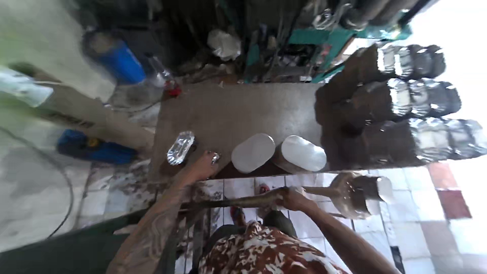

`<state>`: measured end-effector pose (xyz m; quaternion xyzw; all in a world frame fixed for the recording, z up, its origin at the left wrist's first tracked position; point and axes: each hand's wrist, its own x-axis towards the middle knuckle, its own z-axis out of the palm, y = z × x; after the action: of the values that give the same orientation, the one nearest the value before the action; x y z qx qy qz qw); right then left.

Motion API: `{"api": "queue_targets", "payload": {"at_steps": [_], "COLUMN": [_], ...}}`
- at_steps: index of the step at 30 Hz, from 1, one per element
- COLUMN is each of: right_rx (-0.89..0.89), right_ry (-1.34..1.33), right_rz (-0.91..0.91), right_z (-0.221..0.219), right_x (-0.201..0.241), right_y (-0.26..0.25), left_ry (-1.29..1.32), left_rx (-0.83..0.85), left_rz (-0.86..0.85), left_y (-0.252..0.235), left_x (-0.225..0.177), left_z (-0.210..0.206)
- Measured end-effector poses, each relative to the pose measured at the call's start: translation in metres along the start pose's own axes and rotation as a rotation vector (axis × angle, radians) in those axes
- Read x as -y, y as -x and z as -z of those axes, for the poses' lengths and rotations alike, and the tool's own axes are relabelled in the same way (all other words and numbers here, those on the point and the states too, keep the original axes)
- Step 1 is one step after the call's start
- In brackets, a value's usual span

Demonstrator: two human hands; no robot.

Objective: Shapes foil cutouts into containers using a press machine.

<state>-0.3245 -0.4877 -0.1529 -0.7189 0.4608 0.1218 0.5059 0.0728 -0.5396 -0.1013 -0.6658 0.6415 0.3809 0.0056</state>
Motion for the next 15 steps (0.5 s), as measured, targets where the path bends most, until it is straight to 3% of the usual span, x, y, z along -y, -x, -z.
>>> {"api": "queue_targets", "payload": {"at_steps": [2, 4, 6, 8, 11, 13, 15], "right_rx": [-0.236, -0.644, -0.805, -0.726, -0.617, -0.532, -0.446], "right_ry": [-0.178, 0.089, 0.418, 0.622, 0.471, 0.303, 0.195], "right_rz": [0.202, 0.405, 0.425, 0.411, 0.493, 0.505, 0.492], "right_z": [0.031, 0.069, 0.111, 0.139, 0.139, 0.15, 0.154], "right_x": [0.056, 0.096, 0.099, 0.083, 0.062, 0.061, 0.063], "right_y": [0.053, 0.081, 0.076, 0.051, 0.033, 0.039, 0.046], "left_ry": [-0.082, -0.117, -0.041, 0.131, 0.245, 0.16, -0.061], "left_rx": [0.052, 0.035, -0.104, -0.29, -0.432, -0.347, -0.088], "left_rz": [-0.052, -0.08, -0.142, -0.21, -0.198, -0.171, -0.138], "left_y": [-0.012, -0.016, -0.003, 0.022, 0.064, 0.067, 0.04], "left_x": [0.007, 0.01, 0.002, -0.023, -0.095, -0.157, -0.187], "left_z": [0.004, 0.008, 0.012, 0.024, 0.036, 0.031, 0.015]}}
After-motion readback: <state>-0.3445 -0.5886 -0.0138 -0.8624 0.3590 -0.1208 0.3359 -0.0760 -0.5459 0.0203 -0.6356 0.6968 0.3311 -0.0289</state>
